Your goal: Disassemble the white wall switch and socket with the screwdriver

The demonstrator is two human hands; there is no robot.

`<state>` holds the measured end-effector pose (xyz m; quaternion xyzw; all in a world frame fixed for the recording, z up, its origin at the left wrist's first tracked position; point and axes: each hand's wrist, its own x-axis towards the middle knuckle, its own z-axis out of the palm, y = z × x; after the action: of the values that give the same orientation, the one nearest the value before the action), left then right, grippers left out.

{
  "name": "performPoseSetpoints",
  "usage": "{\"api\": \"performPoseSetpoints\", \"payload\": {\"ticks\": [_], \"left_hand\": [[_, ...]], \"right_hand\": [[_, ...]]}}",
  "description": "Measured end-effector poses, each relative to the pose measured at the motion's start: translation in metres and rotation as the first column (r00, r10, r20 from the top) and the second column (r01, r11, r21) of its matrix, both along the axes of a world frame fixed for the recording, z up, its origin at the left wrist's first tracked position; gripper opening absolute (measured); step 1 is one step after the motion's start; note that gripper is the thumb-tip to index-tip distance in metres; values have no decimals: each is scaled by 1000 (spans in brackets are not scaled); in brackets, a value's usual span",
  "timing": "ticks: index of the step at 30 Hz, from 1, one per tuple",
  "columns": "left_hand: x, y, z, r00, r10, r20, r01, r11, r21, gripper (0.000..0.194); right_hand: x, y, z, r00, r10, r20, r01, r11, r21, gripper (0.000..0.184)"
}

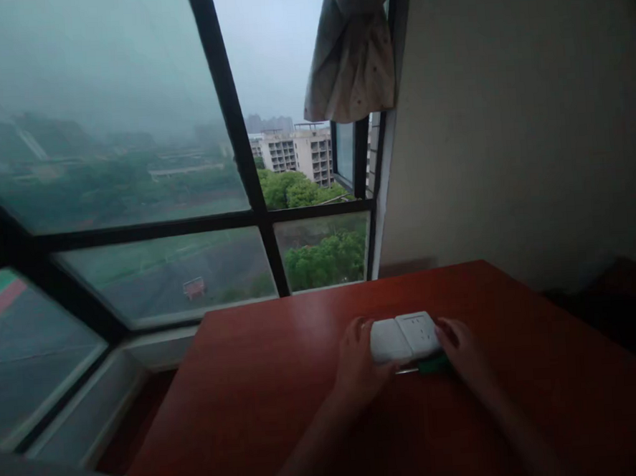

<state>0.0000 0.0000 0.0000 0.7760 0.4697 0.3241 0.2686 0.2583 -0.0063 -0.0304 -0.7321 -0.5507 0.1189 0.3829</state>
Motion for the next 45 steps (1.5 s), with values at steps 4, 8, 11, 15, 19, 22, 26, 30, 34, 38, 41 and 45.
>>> {"api": "performPoseSetpoints", "payload": {"ticks": [4,8,11,15,19,22,26,30,34,38,41,45], "left_hand": [[9,14,-6,997,-51,-57,52,999,2,86],[-4,10,-10,998,-26,-62,26,1000,1,84],[-22,2,-7,996,-10,-86,9,1000,-13,81],[-51,-10,-3,990,30,-138,-34,999,-24,82],[-84,-21,-6,986,72,-153,-71,997,10,81],[-108,-27,-6,983,95,-158,-94,995,15,77],[-133,-35,-5,979,131,-159,-130,991,17,74],[-146,-42,-6,986,128,-111,-128,992,5,73],[-148,-44,-9,989,126,-73,-127,992,-10,76],[-147,-44,-13,984,162,-75,-164,986,-18,79],[-145,-44,-12,982,175,-72,-177,984,-22,82],[-141,-45,-4,982,176,-71,-178,984,-18,86]], "right_hand": [[-11,-1,-6,999,32,34,-30,998,-52,54],[-28,-11,-7,998,41,56,-38,998,-56,52],[-48,-17,-6,997,56,61,-53,998,-45,52],[-79,-23,-4,994,91,58,-90,996,-21,48],[-112,-28,-3,990,133,40,-133,991,-2,44],[-135,-32,-2,986,165,15,-165,986,-3,42],[-154,-39,0,976,216,-30,-217,976,-20,45],[-148,-52,6,959,271,-81,-275,960,-43,43],[-131,-71,13,944,308,-118,-319,944,-81,34],[-127,-89,15,933,353,-74,-361,922,-144,32],[-133,-98,14,891,452,35,-441,882,-166,33],[-141,-106,15,788,597,147,-566,798,-206,26]]}}
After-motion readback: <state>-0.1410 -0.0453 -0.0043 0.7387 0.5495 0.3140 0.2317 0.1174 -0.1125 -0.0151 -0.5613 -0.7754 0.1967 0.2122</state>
